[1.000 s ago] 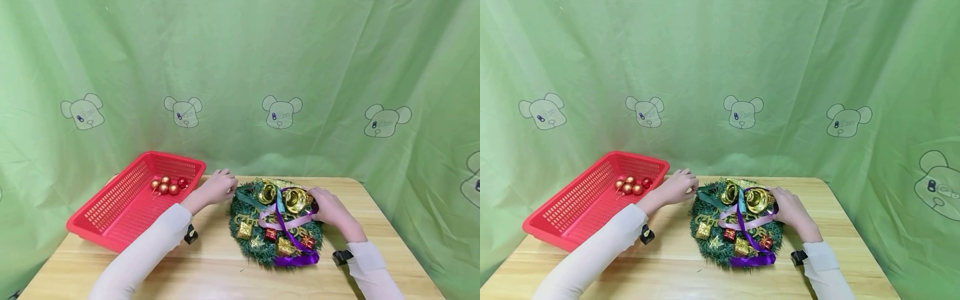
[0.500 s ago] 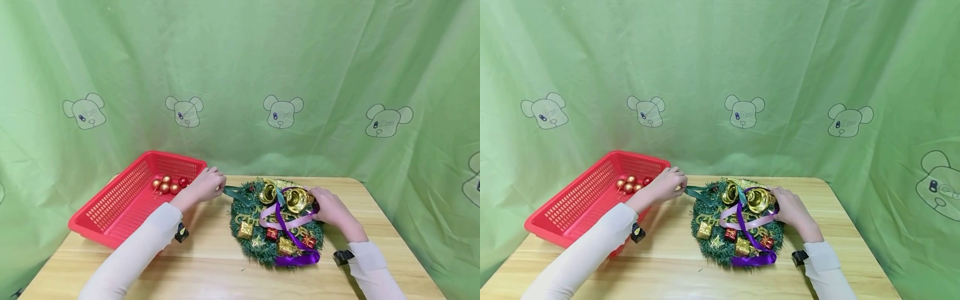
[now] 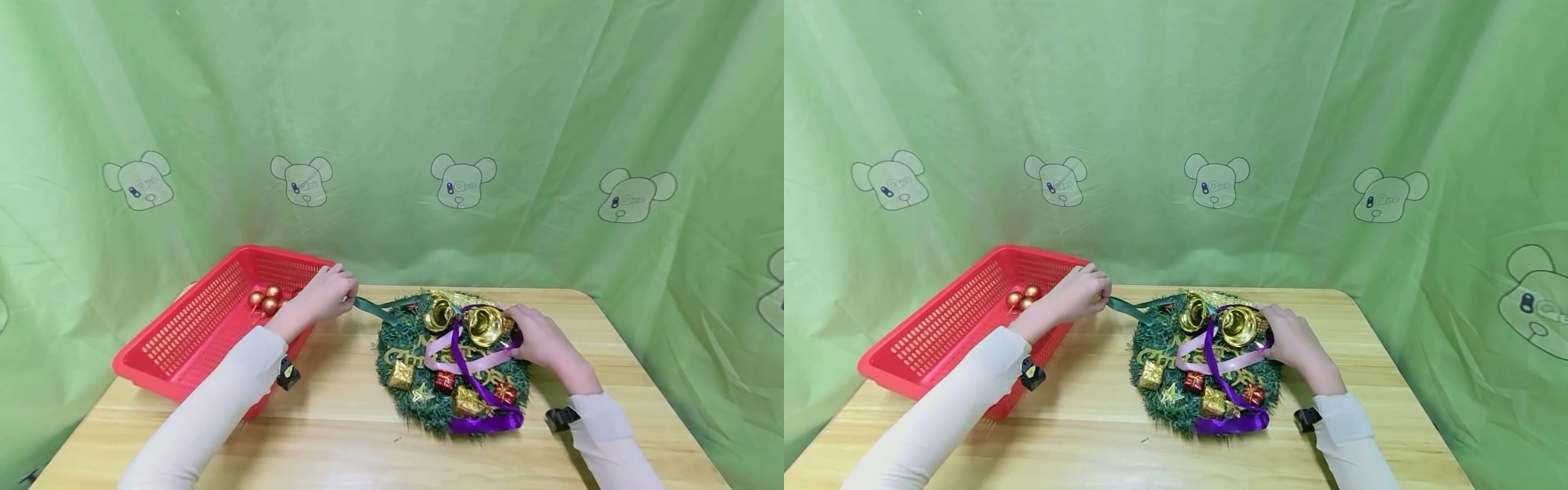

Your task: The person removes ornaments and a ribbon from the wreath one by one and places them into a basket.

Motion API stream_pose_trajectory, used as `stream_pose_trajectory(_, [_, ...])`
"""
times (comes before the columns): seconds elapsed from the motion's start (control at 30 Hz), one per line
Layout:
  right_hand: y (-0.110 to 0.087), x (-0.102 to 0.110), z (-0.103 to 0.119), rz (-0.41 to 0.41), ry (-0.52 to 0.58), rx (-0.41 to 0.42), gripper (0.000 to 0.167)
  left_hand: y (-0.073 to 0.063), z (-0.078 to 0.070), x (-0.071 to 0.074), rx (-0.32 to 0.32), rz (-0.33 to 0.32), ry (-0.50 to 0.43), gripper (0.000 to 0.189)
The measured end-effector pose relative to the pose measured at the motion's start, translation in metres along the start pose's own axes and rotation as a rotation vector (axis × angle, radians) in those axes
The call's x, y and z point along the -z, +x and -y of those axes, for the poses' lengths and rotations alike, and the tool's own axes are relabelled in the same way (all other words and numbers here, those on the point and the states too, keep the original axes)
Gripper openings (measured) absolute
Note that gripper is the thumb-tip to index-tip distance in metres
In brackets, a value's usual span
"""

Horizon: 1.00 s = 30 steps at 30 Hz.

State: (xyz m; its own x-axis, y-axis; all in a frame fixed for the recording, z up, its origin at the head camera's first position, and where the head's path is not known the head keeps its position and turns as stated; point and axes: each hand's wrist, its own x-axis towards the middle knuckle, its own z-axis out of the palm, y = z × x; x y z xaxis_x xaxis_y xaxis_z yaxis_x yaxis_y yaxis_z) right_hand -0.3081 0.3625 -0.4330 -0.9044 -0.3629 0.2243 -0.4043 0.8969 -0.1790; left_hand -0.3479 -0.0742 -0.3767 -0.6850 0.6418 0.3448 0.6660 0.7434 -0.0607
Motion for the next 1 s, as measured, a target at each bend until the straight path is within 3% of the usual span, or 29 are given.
stream_pose_trajectory(0.17, [0.0,0.001,0.0,0.003,-0.003,0.007,0.076,-0.001,0.001,0.007,-0.01,-0.028,-0.002,0.014])
stream_pose_trajectory(0.3, [0.0,0.002,0.0,0.007,-0.006,0.004,0.076,0.001,-0.008,0.011,-0.037,-0.038,0.007,0.014])
stream_pose_trajectory(0.7, [0.0,0.002,-0.002,-0.001,-0.002,0.003,0.076,0.026,-0.065,0.029,-0.198,-0.073,0.027,0.019])
stream_pose_trajectory(1.0, [0.0,0.001,-0.001,0.0,-0.004,0.005,0.076,0.038,-0.103,0.04,-0.343,-0.151,0.051,0.015])
